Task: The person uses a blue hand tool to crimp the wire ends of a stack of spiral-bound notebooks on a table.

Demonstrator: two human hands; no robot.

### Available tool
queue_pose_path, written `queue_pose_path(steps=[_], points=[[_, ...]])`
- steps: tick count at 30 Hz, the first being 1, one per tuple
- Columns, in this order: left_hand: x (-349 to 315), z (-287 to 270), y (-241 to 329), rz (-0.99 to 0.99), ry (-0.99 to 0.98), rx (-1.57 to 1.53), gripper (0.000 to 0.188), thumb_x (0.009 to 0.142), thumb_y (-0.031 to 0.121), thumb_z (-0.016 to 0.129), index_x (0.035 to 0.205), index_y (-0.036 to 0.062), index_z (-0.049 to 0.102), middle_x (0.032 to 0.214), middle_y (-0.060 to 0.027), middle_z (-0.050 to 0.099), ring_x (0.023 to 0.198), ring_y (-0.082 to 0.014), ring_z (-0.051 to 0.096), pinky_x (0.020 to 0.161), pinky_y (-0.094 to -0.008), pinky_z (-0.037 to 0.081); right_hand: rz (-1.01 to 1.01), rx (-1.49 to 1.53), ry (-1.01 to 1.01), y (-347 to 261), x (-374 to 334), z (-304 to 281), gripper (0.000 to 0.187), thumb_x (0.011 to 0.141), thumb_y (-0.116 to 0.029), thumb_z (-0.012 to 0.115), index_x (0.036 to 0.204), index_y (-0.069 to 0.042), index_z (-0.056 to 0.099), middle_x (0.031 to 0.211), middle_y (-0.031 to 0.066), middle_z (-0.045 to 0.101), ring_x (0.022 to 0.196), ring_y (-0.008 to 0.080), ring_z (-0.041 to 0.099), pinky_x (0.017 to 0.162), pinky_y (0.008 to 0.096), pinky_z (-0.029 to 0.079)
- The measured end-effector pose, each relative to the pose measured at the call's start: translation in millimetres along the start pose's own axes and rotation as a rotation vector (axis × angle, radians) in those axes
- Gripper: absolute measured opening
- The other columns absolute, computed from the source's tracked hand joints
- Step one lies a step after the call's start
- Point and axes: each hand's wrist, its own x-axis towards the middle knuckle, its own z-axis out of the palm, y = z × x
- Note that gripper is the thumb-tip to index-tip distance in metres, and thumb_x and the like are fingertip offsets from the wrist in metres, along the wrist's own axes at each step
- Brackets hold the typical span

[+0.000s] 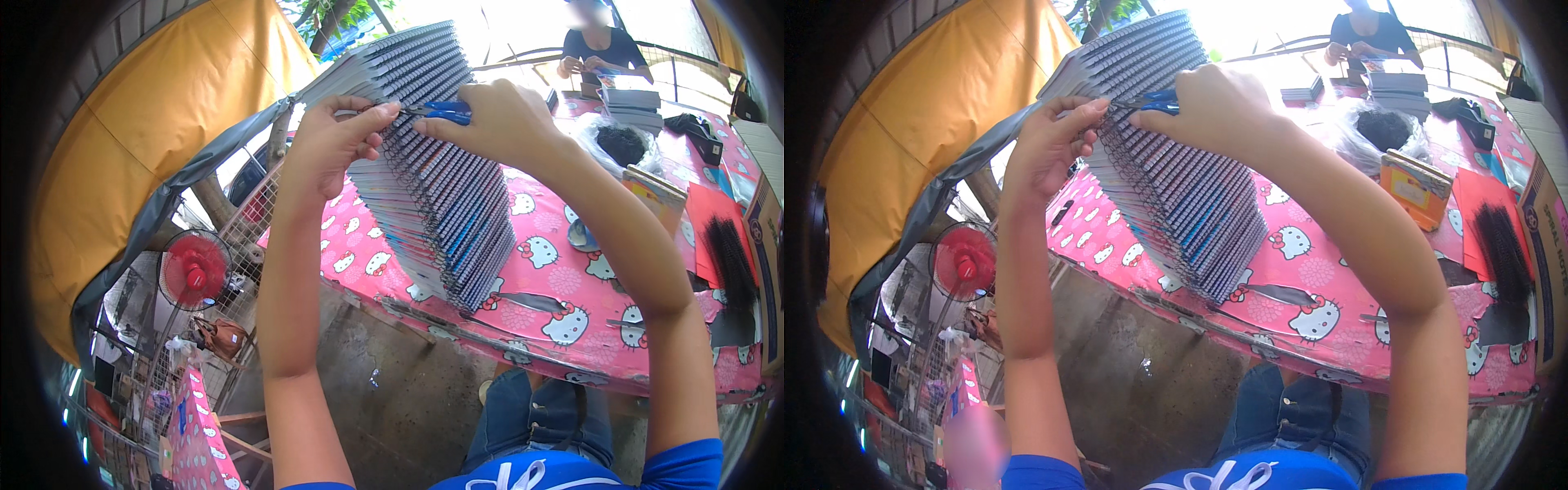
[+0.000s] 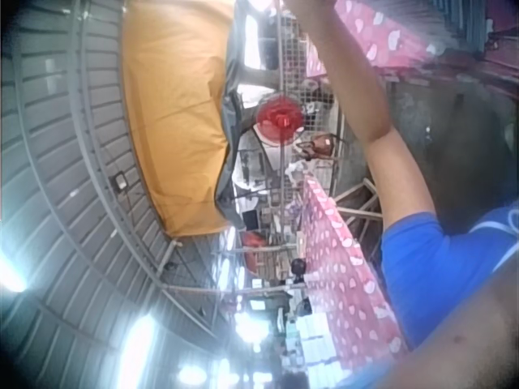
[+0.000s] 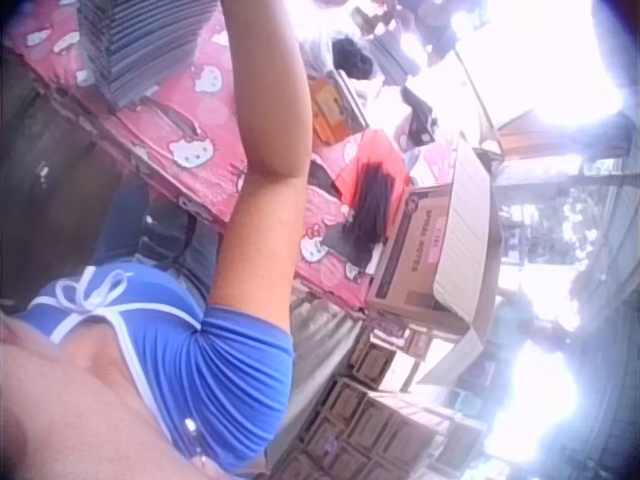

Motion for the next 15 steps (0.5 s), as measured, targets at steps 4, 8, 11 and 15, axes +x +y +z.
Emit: queue_pose_path(steps=[4, 8, 11, 15], points=[[6.5, -5.1, -6.3, 0.024, 0.003, 0.044, 0.039, 0.076, 0.011, 0.077, 0.103, -0.0031, 0.053, 0.081, -0.0055, 0.060, 0.063, -0.0082, 0.055, 0.053, -0.0200, 0.042, 0.020, -0.017, -0.022, -6.8, -0.9, 0.9, 0.076, 0.073, -0.076, 0.054, 0.077, -0.002, 0.067, 0.062, 0.0165, 0.063, 0.061, 0.0323, 0.065, 0.060, 0.0424, 0.051], [5.6, -4.3, -7.8, 0.022, 0.003, 0.020, 0.039, 0.077, 0.010, 0.076, 0.104, -0.0035, 0.052, 0.081, -0.0062, 0.061, 0.063, -0.0083, 0.055, 0.052, -0.0204, 0.043, -0.030, -0.026, 0.040, -3.3, 0.9, 3.1, 0.077, 0.073, -0.076, 0.053, 0.073, -0.001, 0.067, 0.061, 0.0175, 0.062, 0.061, 0.0328, 0.066, 0.061, 0.0424, 0.052], [5.4, -3.4, -8.8, 0.019, 0.007, 0.018, 0.035, 0.078, 0.009, 0.075, 0.102, -0.0022, 0.053, 0.081, -0.0063, 0.061, 0.063, -0.0083, 0.055, 0.052, -0.0208, 0.043, 0.020, -0.018, -0.003, -4.9, -1.8, 1.7, 0.076, 0.073, -0.075, 0.054, 0.070, 0.000, 0.067, 0.061, 0.0179, 0.062, 0.061, 0.0332, 0.066, 0.061, 0.0425, 0.052], [3.1, -12.2, -12.2, -0.036, -0.008, -0.015, 0.030, 0.078, 0.008, 0.074, 0.100, -0.0004, 0.054, 0.081, -0.0061, 0.061, 0.063, -0.0081, 0.056, 0.052, -0.0210, 0.044, 0.016, -0.006, -0.016, 1.4, -12.7, 4.1, 0.074, 0.074, -0.073, 0.055, 0.069, 0.000, 0.066, 0.061, 0.0181, 0.062, 0.061, 0.0339, 0.065, 0.060, 0.0433, 0.051]])
